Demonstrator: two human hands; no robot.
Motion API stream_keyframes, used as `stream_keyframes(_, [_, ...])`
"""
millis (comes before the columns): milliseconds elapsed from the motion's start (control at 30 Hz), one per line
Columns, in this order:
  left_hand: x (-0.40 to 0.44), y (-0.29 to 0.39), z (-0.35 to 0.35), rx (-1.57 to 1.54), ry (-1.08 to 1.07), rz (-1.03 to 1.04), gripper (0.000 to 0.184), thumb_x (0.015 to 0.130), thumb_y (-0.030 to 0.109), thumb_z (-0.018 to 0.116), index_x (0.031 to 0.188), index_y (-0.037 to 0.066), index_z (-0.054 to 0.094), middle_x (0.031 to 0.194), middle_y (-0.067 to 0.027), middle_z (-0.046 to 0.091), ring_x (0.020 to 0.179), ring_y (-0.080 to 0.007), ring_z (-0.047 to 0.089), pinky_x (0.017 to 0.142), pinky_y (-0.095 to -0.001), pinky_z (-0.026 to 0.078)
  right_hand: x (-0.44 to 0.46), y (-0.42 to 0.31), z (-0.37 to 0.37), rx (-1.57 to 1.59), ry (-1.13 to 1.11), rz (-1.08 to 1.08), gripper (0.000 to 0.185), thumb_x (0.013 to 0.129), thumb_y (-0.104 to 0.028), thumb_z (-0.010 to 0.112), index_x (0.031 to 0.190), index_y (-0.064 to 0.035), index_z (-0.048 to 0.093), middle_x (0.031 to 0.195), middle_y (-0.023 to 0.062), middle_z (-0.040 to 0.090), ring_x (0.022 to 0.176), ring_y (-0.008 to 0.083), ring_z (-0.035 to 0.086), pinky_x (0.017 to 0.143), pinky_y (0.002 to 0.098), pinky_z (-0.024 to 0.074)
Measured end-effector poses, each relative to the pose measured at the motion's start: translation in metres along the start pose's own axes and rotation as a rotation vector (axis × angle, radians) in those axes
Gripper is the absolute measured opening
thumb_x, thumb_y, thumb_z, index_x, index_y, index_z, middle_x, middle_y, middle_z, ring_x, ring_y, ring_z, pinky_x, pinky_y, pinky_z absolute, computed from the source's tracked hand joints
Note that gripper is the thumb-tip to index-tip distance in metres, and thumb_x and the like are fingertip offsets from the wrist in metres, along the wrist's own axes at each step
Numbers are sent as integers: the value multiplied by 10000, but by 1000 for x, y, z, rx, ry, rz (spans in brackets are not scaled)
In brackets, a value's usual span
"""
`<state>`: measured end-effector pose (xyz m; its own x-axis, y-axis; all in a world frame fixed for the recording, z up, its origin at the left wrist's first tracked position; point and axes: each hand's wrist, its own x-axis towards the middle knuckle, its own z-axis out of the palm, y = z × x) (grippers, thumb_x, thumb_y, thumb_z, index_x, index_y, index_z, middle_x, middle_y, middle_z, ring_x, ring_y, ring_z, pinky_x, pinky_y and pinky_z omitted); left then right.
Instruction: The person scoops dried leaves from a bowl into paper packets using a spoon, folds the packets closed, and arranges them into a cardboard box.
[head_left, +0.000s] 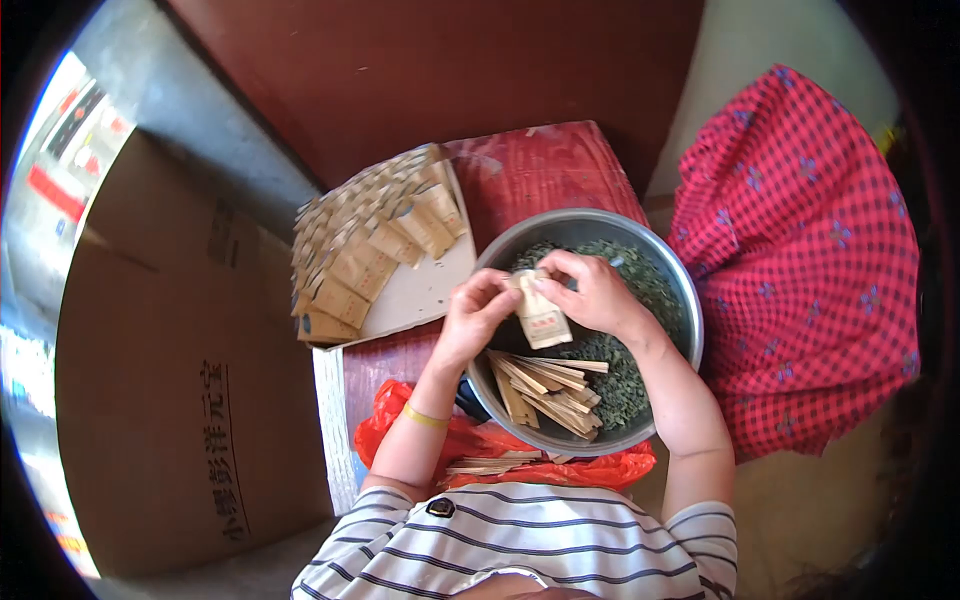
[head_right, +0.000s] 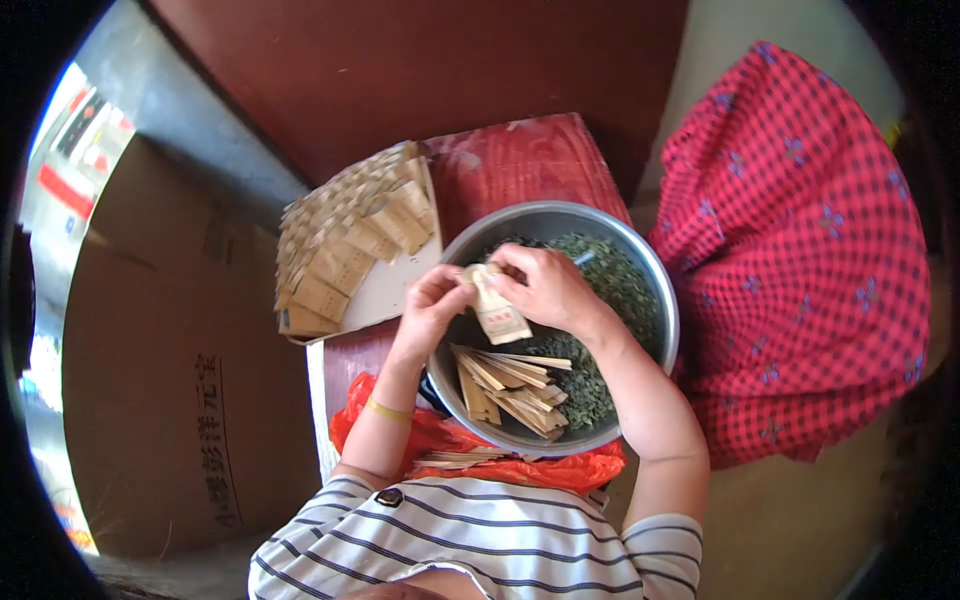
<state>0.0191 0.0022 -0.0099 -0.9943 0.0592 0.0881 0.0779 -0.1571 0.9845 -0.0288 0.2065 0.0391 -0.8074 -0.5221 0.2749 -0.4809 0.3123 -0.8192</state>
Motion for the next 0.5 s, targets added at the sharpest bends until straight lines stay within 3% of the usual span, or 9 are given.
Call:
stream_keyframes(133, [2, 1, 0, -35, -33, 31, 125, 922, 73, 710, 1034, 48, 659, 850, 21, 658, 709, -48, 581, 616, -205, 472, -1, -4, -4, -39, -37, -26, 155, 917, -142, 672, 944, 10, 662, 811, 109, 692, 744, 156, 671, 685, 325, 525])
stream_keyframes(167, [2, 4, -4, 7, -43, 40, 122, 924, 72, 709, 1032, 46, 659, 836, 21, 655, 684, -49, 578, 597, -205, 469, -2, -2, -3, -13, 19, -54, 158, 922, -155, 663, 949, 1, 664, 819, 129, 692, 751, 195, 687, 684, 340, 526])
stream_keyframes(200, [1, 16, -7, 49, -6, 63, 125, 922, 67, 708, 1035, 43, 660, 801, 21, 649, 635, -55, 573, 566, -209, 466, -1, 0, 0, 19, 77, -81, 161, 926, -167, 655, 955, -9, 666, 828, 149, 693, 759, 234, 703, 683, 355, 526])
stream_keyframes(233, [2, 24, -16, 39, 49, 94, 93, 931, 64, 691, 1009, 39, 647, 775, 3, 649, 615, -70, 589, 547, -216, 466, -1, -3, 1, 85, 70, -51, 149, 950, -132, 633, 1006, 2, 670, 839, 114, 700, 788, 163, 688, 698, 320, 530])
stream_keyframes(367, [1, 66, -84, 116, 316, 234, 47, 958, 68, 632, 960, 29, 607, 787, -48, 673, 621, -119, 648, 551, -251, 511, -2, -3, -5, 272, 44, 50, 186, 985, -119, 594, 1091, 21, 658, 875, 72, 703, 798, 118, 669, 715, 275, 543])
stream_keyframes(500, [-17, 75, -152, 461, 493, 62, 147, 968, 132, 633, 950, -13, 647, 814, -63, 691, 689, -142, 682, 590, -266, 529, -1, -4, -7, 242, -8, 50, 183, 980, -105, 591, 1092, 24, 655, 875, 74, 705, 791, 123, 672, 721, 278, 547])
